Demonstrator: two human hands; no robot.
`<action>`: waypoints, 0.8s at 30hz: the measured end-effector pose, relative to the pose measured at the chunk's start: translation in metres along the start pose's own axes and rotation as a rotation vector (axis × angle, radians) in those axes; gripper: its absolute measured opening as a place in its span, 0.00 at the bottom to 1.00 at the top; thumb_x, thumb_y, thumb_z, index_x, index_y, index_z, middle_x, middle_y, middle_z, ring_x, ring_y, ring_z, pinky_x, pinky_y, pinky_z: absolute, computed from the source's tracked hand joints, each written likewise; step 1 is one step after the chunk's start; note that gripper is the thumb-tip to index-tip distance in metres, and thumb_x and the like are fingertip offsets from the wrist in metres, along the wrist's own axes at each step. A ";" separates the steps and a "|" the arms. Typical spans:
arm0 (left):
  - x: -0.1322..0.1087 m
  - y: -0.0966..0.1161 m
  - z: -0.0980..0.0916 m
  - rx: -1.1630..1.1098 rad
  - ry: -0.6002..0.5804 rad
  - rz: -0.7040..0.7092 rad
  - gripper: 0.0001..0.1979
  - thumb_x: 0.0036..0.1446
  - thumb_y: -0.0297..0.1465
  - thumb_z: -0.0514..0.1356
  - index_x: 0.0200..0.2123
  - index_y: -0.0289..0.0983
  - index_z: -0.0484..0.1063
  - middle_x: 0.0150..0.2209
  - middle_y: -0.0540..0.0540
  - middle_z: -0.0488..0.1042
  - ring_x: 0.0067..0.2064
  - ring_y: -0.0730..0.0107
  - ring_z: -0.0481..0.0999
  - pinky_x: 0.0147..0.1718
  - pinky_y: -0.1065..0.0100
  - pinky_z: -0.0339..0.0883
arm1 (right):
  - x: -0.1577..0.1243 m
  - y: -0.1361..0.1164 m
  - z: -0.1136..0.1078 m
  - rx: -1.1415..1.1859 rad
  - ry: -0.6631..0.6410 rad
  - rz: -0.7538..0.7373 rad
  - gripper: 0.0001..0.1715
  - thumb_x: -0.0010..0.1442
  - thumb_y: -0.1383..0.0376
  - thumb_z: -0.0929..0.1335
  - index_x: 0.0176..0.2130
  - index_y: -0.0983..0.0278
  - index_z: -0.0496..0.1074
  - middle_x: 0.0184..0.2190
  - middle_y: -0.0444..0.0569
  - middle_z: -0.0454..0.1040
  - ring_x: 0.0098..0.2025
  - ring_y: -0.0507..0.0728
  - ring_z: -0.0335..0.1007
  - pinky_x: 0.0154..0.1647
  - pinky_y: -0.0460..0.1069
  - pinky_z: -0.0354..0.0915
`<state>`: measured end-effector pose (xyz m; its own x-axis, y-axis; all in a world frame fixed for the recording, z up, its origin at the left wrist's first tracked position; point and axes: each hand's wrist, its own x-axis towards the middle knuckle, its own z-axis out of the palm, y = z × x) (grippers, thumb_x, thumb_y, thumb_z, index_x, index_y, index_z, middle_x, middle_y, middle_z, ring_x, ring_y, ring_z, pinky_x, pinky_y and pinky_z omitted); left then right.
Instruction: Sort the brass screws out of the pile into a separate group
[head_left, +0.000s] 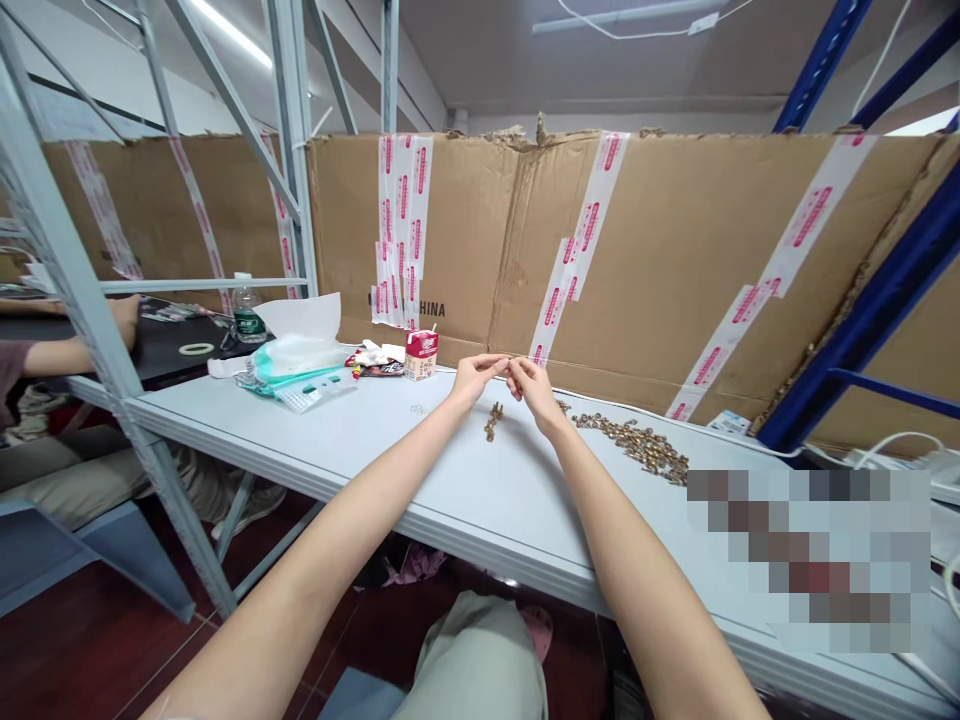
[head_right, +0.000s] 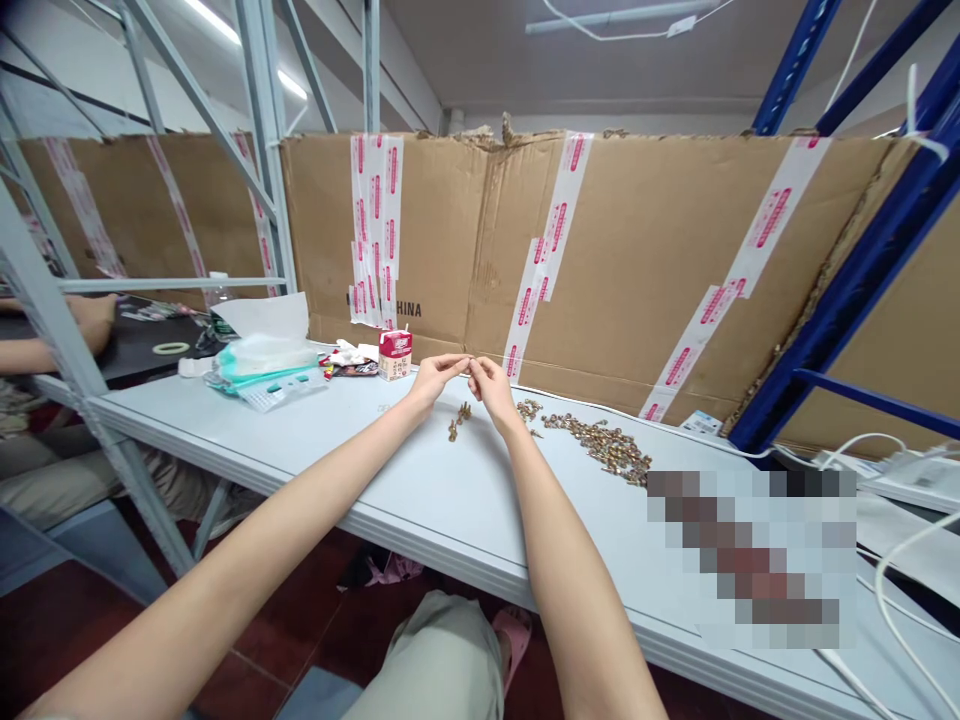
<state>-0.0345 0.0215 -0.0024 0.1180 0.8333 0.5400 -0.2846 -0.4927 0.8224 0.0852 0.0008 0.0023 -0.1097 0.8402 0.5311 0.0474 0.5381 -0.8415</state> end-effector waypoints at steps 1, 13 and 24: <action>-0.001 0.000 0.001 0.024 0.003 0.017 0.14 0.42 0.35 0.64 0.32 0.32 0.76 0.35 0.41 0.77 0.38 0.65 0.74 0.43 0.64 0.62 | 0.000 0.000 -0.001 0.007 -0.013 0.013 0.21 0.52 0.49 0.63 0.26 0.64 0.60 0.13 0.38 0.56 0.15 0.45 0.48 0.15 0.43 0.47; 0.007 -0.007 -0.003 0.182 0.024 0.166 0.09 0.45 0.32 0.62 0.30 0.32 0.76 0.33 0.42 0.75 0.36 0.68 0.72 0.35 0.69 0.63 | 0.000 0.002 -0.006 -0.169 -0.018 0.010 0.21 0.54 0.48 0.61 0.27 0.63 0.59 0.14 0.38 0.56 0.16 0.46 0.48 0.15 0.42 0.46; 0.005 -0.004 0.000 0.305 -0.034 0.200 0.09 0.47 0.29 0.60 0.33 0.32 0.75 0.35 0.41 0.75 0.36 0.69 0.71 0.36 0.69 0.63 | 0.002 0.001 -0.008 -0.036 -0.062 0.188 0.22 0.56 0.49 0.58 0.23 0.63 0.55 0.13 0.37 0.49 0.14 0.46 0.43 0.15 0.43 0.44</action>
<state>-0.0328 0.0280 -0.0027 0.1213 0.7070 0.6968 -0.0086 -0.7012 0.7129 0.0926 0.0039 0.0031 -0.1568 0.9207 0.3573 0.1082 0.3756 -0.9204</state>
